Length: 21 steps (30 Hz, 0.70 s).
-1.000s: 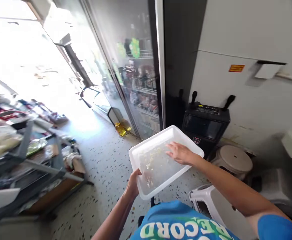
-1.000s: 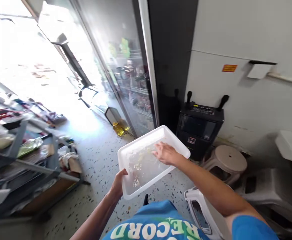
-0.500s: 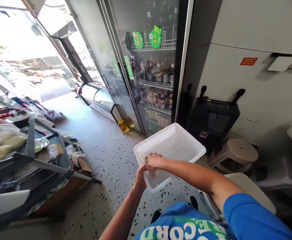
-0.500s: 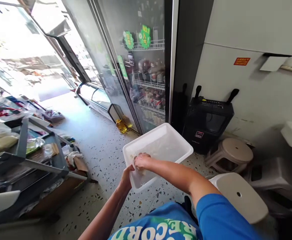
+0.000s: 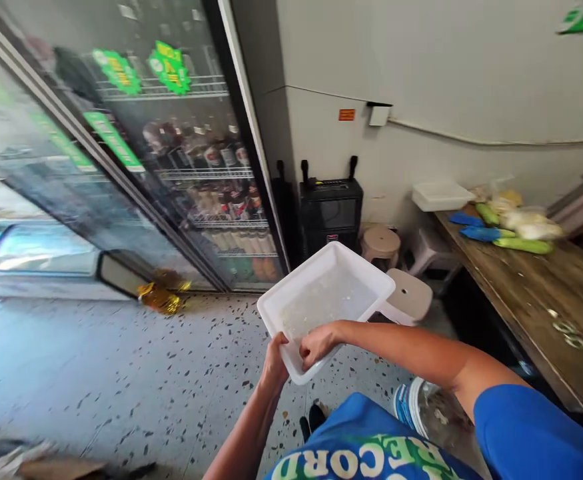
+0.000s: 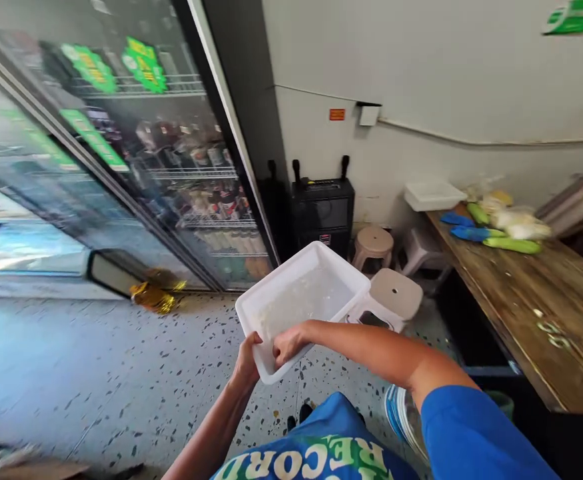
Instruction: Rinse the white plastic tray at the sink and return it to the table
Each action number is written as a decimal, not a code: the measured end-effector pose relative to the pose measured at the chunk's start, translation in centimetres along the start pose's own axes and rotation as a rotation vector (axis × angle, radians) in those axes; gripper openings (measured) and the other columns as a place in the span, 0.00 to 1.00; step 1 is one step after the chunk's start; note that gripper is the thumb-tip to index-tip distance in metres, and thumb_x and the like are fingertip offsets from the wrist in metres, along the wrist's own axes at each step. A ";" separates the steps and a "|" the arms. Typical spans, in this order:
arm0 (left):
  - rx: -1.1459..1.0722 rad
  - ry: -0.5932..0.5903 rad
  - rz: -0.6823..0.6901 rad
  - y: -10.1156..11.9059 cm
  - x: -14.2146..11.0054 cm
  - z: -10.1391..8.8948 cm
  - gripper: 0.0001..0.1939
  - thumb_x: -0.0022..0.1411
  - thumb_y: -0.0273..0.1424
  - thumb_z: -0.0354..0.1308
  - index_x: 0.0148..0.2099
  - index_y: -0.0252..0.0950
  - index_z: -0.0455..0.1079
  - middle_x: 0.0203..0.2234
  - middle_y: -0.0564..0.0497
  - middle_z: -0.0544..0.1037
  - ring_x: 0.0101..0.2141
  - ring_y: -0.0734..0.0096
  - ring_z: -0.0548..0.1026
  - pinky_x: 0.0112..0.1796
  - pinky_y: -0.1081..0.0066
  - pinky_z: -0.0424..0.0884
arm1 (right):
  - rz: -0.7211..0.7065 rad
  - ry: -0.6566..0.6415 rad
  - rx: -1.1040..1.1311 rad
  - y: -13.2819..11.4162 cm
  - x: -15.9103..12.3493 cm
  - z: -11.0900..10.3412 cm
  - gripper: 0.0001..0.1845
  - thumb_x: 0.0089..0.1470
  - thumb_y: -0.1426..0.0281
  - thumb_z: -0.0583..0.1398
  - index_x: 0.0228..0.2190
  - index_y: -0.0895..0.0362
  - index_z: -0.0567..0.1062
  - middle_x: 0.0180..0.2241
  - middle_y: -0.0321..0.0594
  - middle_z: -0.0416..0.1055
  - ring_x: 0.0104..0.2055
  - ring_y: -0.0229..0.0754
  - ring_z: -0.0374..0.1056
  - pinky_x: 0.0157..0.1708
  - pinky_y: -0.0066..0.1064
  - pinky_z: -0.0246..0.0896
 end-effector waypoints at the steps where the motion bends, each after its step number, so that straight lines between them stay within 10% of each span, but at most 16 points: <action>1: 0.012 -0.019 -0.004 -0.5 0.0 0.6 0.19 0.36 0.29 0.51 0.34 0.30 0.68 0.19 0.48 0.71 0.26 0.59 0.74 0.29 0.67 0.70 | 0.029 0.034 0.005 0.3 -1.3 0.1 0.15 0.53 0.61 0.58 0.33 0.57 0.80 0.28 0.37 0.76 0.30 0.40 0.69 0.27 0.27 0.58; 10: 0.243 -0.083 -0.077 -7.4 -1.6 4.4 0.20 0.35 0.29 0.52 0.35 0.30 0.68 0.17 0.50 0.71 0.24 0.62 0.73 0.26 0.68 0.71 | 0.578 0.507 0.092 8.2 -17.2 4.0 0.23 0.63 0.62 0.48 0.35 0.61 0.78 0.35 0.48 0.77 0.36 0.46 0.71 0.30 0.29 0.55; 17: 0.348 -0.132 -0.224 -15.5 -5.3 7.7 0.19 0.35 0.28 0.52 0.35 0.29 0.68 0.18 0.49 0.71 0.23 0.61 0.73 0.25 0.67 0.71 | 0.817 0.947 0.130 10.9 -32.3 12.4 0.24 0.64 0.58 0.45 0.32 0.57 0.75 0.31 0.43 0.75 0.33 0.41 0.69 0.30 0.27 0.49; 21: 0.392 -0.186 -0.297 -19.5 -6.8 8.2 0.17 0.37 0.28 0.51 0.34 0.29 0.67 0.18 0.48 0.71 0.20 0.66 0.70 0.24 0.67 0.70 | 1.082 1.270 0.271 14.9 -41.5 21.3 0.18 0.62 0.61 0.49 0.30 0.57 0.73 0.33 0.44 0.74 0.37 0.42 0.67 0.32 0.27 0.50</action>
Point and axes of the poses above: each hand's wrist, its own x-axis towards the middle knuckle, its own z-axis out of the palm, y = z × x, the point moved 7 cm from there along x, towards the middle knuckle
